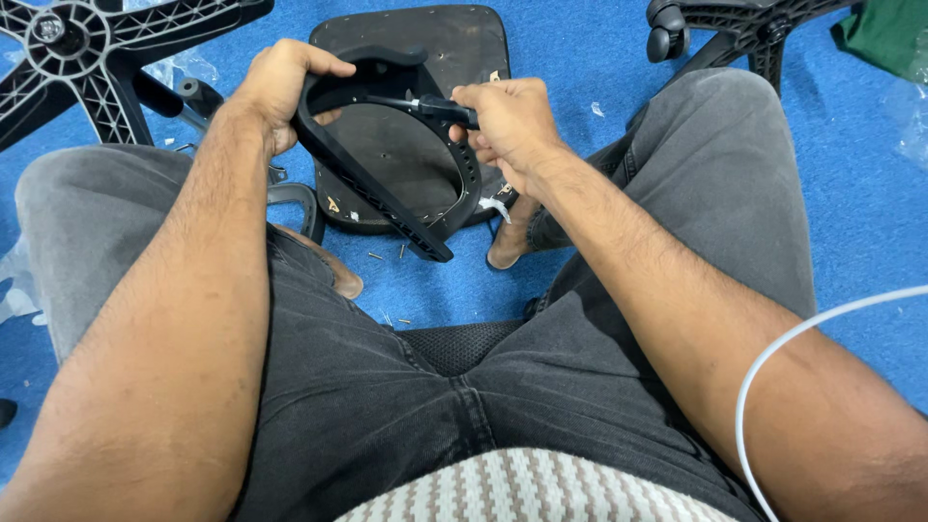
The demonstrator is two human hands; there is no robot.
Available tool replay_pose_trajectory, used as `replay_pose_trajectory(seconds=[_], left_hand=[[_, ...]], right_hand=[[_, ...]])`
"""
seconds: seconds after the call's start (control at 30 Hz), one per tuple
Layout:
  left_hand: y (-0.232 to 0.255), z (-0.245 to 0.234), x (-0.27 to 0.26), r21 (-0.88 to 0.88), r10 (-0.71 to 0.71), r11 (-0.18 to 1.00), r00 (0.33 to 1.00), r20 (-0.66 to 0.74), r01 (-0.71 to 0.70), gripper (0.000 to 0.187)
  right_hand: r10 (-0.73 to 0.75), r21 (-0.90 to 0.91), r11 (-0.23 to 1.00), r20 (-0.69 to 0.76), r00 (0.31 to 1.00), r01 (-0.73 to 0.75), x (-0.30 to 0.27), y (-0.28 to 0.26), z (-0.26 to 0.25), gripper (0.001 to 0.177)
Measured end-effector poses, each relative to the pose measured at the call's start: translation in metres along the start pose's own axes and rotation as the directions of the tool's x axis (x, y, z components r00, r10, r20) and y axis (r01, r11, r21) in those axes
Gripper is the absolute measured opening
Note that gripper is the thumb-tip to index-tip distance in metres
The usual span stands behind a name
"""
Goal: The person uses a screwdriver to attach a black plastic frame to a chair seat base, tightening multiple screws to secure the components together.
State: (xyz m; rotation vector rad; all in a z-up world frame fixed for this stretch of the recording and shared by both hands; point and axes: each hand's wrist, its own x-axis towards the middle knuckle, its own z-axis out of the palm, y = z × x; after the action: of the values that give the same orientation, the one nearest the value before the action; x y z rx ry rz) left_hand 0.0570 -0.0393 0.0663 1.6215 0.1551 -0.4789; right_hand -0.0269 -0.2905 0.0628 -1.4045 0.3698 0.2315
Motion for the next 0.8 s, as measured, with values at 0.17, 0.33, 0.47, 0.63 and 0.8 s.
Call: replay_pose_trajectory(seconds=[0.17, 0.33, 0.47, 0.63, 0.8], left_hand=[[0.002, 0.003, -0.006, -0.017, -0.019, 1.0, 1.0, -0.006, 0.019, 0.025], [0.004, 0.005, -0.012, 0.0, -0.038, 0.999, 0.999, -0.014, 0.038, 0.03], [0.003, 0.004, -0.011, 0.036, -0.033, 0.999, 0.999, 0.007, 0.033, 0.035], [-0.005, 0.004, -0.004, 0.019, -0.009, 1.0, 0.994, 0.105, 0.007, 0.039], [-0.004, -0.001, -0.003, 0.0, -0.052, 0.999, 0.997, 0.062, 0.052, 0.039]], right_hand=[[0.011, -0.001, 1.0, 0.027, 1.0, -0.011, -0.001, -0.001, 0.003, 0.022], [0.017, -0.051, 0.999, 0.014, 1.0, -0.016, -0.003, -0.003, 0.006, 0.025], [0.1, -0.191, 0.977, -0.012, 0.995, -0.1, -0.006, -0.007, 0.005, 0.037], [0.095, -0.414, 0.905, -0.021, 0.995, -0.095, -0.001, -0.012, 0.0, 0.04], [-0.332, -0.749, 0.605, 0.069, 0.941, 0.269, 0.006, -0.004, -0.001, 0.028]])
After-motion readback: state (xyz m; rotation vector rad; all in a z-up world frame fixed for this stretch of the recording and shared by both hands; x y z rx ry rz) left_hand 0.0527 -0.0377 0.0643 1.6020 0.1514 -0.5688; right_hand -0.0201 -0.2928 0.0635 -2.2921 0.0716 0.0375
